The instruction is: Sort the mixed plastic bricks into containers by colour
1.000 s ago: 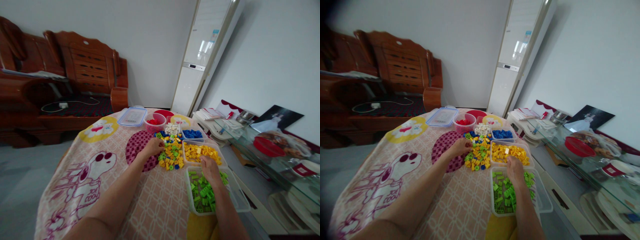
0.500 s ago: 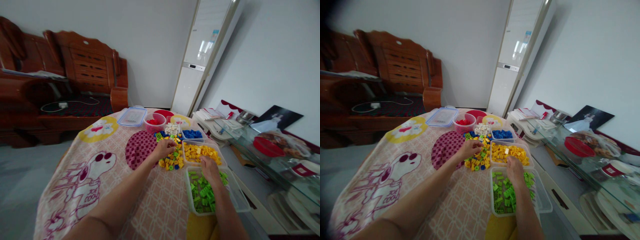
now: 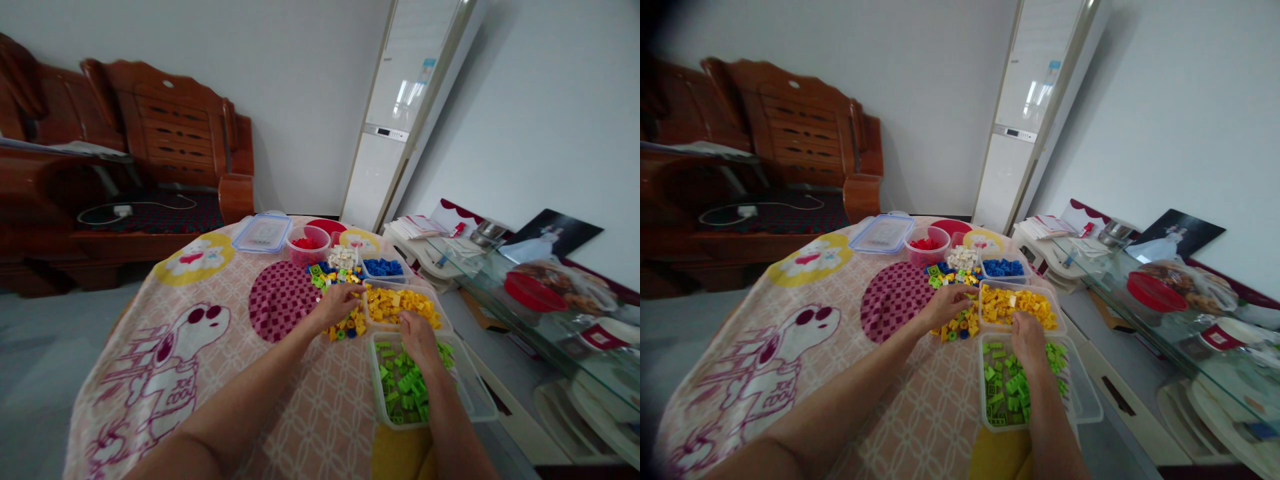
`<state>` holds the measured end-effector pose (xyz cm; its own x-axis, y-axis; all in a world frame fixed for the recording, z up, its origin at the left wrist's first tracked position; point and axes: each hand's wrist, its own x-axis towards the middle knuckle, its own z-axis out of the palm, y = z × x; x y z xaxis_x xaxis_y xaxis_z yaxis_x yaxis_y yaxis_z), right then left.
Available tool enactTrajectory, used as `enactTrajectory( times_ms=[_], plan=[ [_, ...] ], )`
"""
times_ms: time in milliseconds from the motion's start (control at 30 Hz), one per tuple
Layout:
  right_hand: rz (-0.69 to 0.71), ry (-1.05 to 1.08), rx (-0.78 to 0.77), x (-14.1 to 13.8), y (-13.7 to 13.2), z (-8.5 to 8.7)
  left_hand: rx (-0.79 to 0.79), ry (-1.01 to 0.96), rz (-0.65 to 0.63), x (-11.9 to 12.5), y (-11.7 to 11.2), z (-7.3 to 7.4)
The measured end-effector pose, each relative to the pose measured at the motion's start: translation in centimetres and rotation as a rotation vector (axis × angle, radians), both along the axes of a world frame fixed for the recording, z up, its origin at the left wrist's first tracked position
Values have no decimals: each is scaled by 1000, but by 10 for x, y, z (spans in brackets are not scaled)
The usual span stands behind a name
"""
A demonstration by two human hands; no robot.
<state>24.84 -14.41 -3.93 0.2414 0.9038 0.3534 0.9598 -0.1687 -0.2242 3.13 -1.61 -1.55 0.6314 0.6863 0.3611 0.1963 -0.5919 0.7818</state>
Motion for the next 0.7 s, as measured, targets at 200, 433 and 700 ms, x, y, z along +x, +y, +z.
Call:
enactTrajectory(
  times_ms=[200, 433, 700],
  plan=[
    [-15, 8, 14, 2, 0, -3, -8, 67, 285, -35, 38, 2],
    [-15, 23, 5, 4, 0, -5, 39, 269, 303, -48, 46, -3],
    [-12, 12, 0, 3, 0, -4, 108, 514, 379, -37, 33, -10]
  ],
)
